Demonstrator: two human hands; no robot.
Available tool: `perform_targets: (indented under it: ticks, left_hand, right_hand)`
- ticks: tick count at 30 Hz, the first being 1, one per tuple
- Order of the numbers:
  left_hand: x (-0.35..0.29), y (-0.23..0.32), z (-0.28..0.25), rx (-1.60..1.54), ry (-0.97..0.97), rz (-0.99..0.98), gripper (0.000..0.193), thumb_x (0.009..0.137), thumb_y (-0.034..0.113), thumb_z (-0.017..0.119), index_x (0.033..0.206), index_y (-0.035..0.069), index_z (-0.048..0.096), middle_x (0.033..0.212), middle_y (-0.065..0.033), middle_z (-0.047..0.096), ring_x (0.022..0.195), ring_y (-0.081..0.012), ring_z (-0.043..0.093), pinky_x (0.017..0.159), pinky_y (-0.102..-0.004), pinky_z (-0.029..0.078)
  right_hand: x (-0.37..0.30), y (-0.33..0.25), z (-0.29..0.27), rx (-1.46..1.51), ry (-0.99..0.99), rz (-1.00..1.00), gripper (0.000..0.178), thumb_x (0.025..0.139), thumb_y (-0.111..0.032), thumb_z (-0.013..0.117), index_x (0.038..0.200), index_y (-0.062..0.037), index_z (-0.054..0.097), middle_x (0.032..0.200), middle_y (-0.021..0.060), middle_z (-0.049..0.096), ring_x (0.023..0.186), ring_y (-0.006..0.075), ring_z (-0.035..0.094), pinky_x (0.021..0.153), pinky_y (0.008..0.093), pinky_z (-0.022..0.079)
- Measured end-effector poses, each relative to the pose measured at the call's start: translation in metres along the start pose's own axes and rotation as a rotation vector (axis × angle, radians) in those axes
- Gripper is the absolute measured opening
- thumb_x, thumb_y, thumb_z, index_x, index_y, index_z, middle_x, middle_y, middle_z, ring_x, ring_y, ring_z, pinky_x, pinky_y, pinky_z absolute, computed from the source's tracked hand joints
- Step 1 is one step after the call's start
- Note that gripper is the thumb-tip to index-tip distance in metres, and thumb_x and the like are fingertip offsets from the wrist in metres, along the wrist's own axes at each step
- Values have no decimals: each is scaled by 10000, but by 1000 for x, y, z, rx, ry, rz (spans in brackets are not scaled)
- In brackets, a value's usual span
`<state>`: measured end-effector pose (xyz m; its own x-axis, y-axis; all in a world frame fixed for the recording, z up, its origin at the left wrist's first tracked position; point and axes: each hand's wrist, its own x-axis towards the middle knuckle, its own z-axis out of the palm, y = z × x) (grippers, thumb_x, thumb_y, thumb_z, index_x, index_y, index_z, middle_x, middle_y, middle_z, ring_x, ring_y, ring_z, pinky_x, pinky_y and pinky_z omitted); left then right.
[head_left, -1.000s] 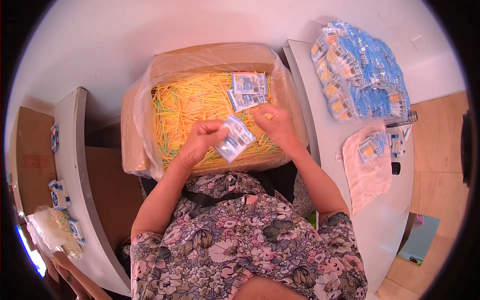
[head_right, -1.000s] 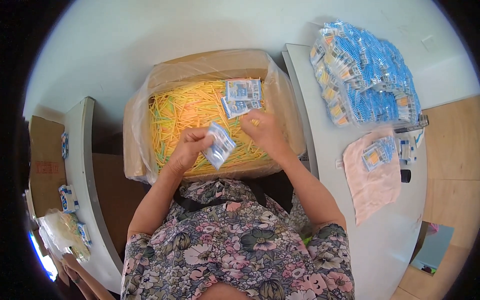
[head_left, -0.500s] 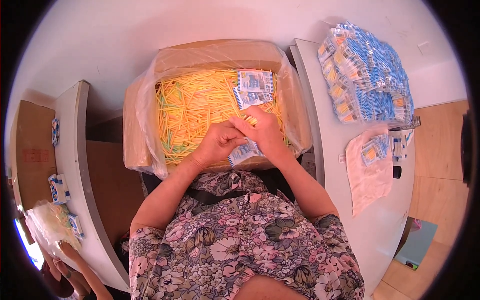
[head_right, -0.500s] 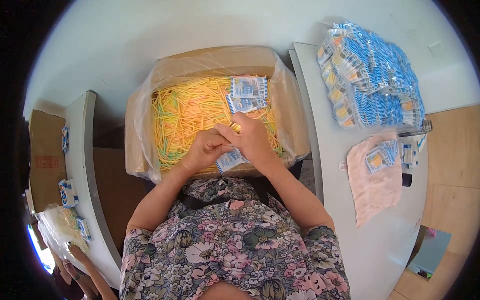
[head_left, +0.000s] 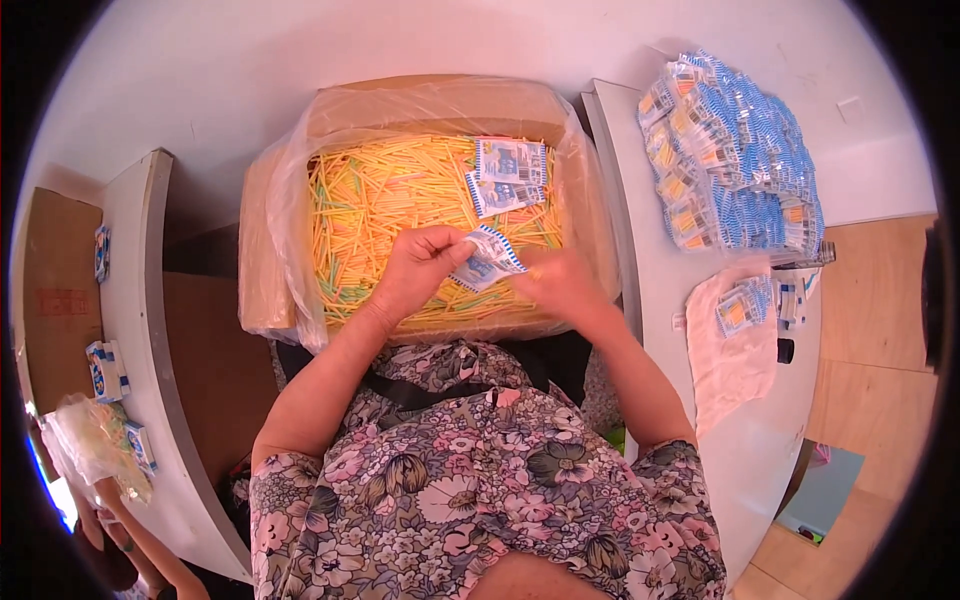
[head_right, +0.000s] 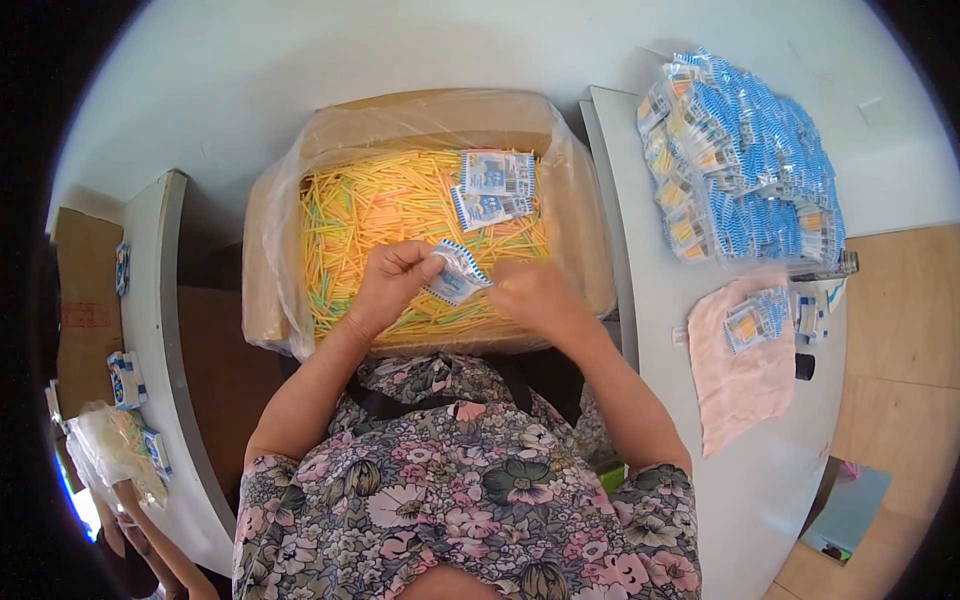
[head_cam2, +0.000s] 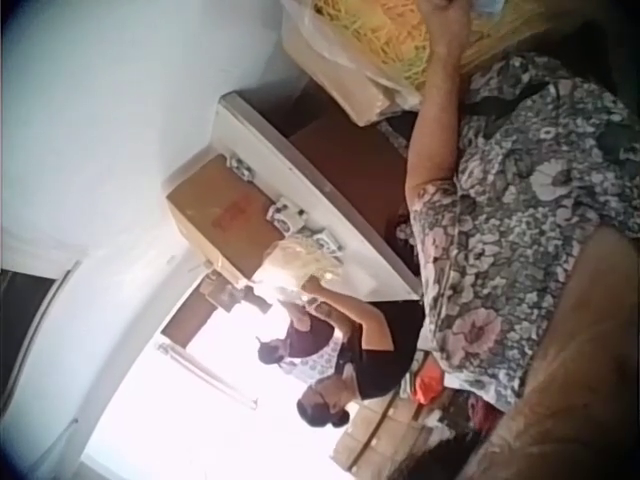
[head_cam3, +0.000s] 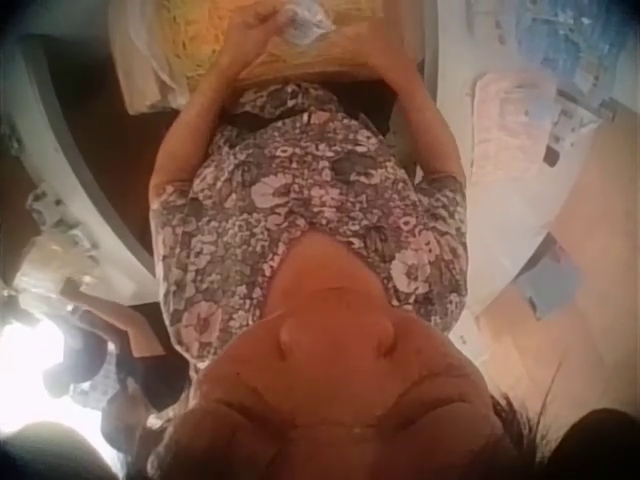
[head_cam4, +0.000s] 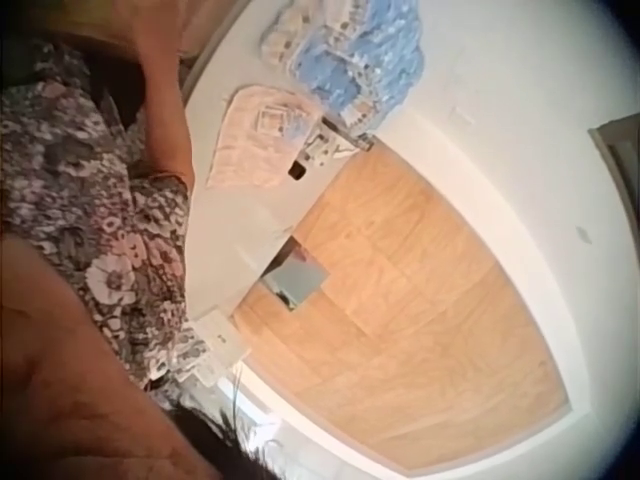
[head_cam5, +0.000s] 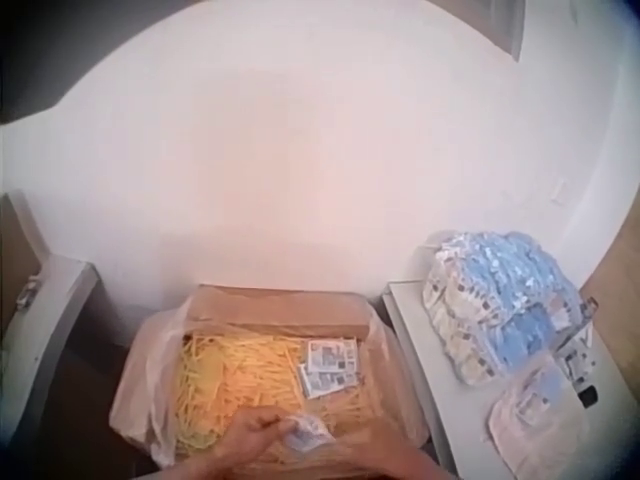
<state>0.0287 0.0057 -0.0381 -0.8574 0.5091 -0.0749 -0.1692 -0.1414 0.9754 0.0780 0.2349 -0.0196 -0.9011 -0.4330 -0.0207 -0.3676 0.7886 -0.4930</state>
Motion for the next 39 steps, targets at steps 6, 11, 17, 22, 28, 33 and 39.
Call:
perform_targets:
  ticks: [6,11,17,22,28,33,39]
  left_hand:
    - [-1,-4,-4,-85,51,-10,92,835,11,667,917,-24,689,847,-37,690,771,-93,618,734,-232,502]
    - [3,0,1,-26,25,-19,110,827,-4,670,932,-16,702,883,-48,692,812,-95,620,759,-235,503]
    - [3,6,6,-7,-46,72,147,817,-14,677,958,11,710,928,-69,697,855,-100,621,792,-247,504]
    - [2,3,5,104,-101,54,127,820,-21,670,945,-16,694,912,-56,690,845,-100,617,779,-248,500]
    - [2,3,4,205,-65,97,120,828,7,671,943,-20,689,868,-45,695,813,-86,617,756,-239,496]
    - [3,3,4,159,-73,69,127,838,-7,651,959,-20,688,888,-37,691,839,-84,605,786,-241,488]
    - [2,2,1,189,-57,103,127,839,-5,653,960,-16,690,864,-20,686,820,-75,595,761,-236,484]
  right_hand:
    - [23,-16,-57,883,165,374,162,853,-131,653,730,-59,575,623,-27,523,504,51,473,437,238,348]
    - [40,-32,-68,1144,66,477,136,864,-140,656,783,-68,574,645,-39,518,520,19,458,417,185,288]
    - [55,-30,-68,753,48,325,205,838,-198,664,728,-34,611,641,-20,538,548,50,461,477,248,352]
    - [70,-35,-64,416,105,214,330,756,-277,639,697,43,583,554,154,502,548,244,504,544,395,414]
    - [80,-47,-70,226,115,74,272,792,-251,643,737,13,605,558,132,462,528,183,433,518,341,383]
    - [81,-54,-79,201,89,34,304,805,-263,626,691,10,559,544,127,411,501,206,388,495,348,355]
    - [87,-59,-78,114,81,-62,326,787,-255,579,611,17,544,564,206,511,553,372,532,548,451,418]
